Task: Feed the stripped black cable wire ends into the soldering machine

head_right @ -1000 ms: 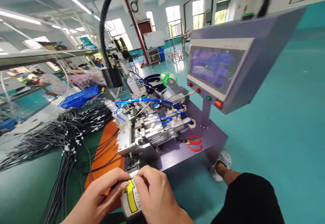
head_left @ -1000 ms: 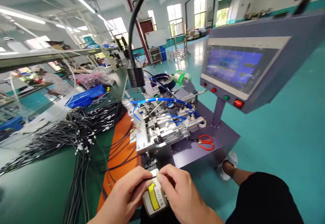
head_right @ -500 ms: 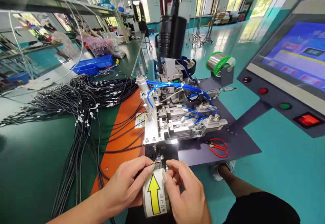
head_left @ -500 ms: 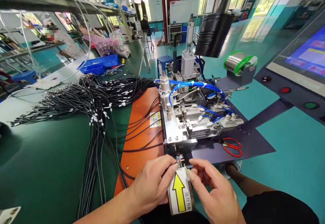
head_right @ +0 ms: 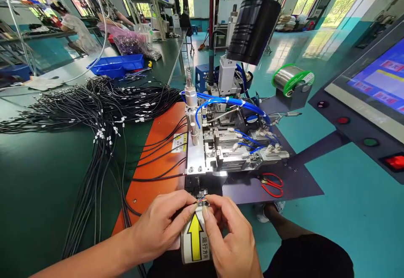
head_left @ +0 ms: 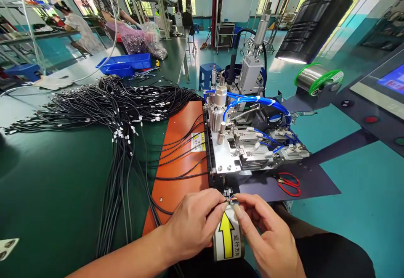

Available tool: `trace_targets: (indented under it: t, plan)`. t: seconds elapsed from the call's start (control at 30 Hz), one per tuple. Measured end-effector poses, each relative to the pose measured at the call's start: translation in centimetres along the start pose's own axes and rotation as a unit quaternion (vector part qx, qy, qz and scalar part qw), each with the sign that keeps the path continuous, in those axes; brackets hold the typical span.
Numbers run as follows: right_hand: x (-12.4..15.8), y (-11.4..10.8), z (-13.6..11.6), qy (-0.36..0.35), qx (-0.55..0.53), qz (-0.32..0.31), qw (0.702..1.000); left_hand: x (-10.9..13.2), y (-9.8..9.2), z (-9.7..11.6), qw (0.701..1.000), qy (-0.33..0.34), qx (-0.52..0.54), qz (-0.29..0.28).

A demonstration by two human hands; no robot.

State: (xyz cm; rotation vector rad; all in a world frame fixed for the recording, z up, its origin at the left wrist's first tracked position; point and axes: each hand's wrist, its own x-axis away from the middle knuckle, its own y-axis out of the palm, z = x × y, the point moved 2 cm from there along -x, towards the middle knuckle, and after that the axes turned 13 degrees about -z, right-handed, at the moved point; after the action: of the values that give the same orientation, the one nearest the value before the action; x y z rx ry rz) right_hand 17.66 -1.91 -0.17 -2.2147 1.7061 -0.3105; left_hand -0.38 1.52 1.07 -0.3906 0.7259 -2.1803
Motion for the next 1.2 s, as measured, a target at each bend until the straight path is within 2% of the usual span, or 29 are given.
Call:
trace_targets:
  t: [0.2, 0.37, 0.63, 0.87, 1.03, 1.2]
  plan:
    - [0.2, 0.4, -0.6, -0.066, 0.053, 0.023, 0.996, 0.1, 0.2, 0.0, 1.000, -0.013, -0.015, 0.003]
    - [0.7, 1.1, -0.6, -0.143, 0.131, 0.033, 0.980, 0.1, 0.4, 0.0, 0.999, -0.015, -0.026, 0.011]
    - [0.6, -0.2, 0.3, -0.106, 0.173, 0.062, 0.977, 0.1, 0.3, 0.1, 0.999, -0.020, -0.027, 0.015]
    - [0.5, 0.4, -0.5, -0.136, 0.147, 0.031, 0.979, 0.1, 0.5, 0.1, 0.999, -0.021, -0.035, 0.022]
    - [0.1, 1.0, -0.6, -0.121, 0.120, 0.055, 0.984, 0.2, 0.6, 0.0, 0.999, -0.020, -0.037, 0.020]
    - [0.2, 2.2, -0.5, -0.123, 0.121, 0.104, 0.979, 0.3, 0.5, -0.1, 0.999, -0.018, -0.029, 0.018]
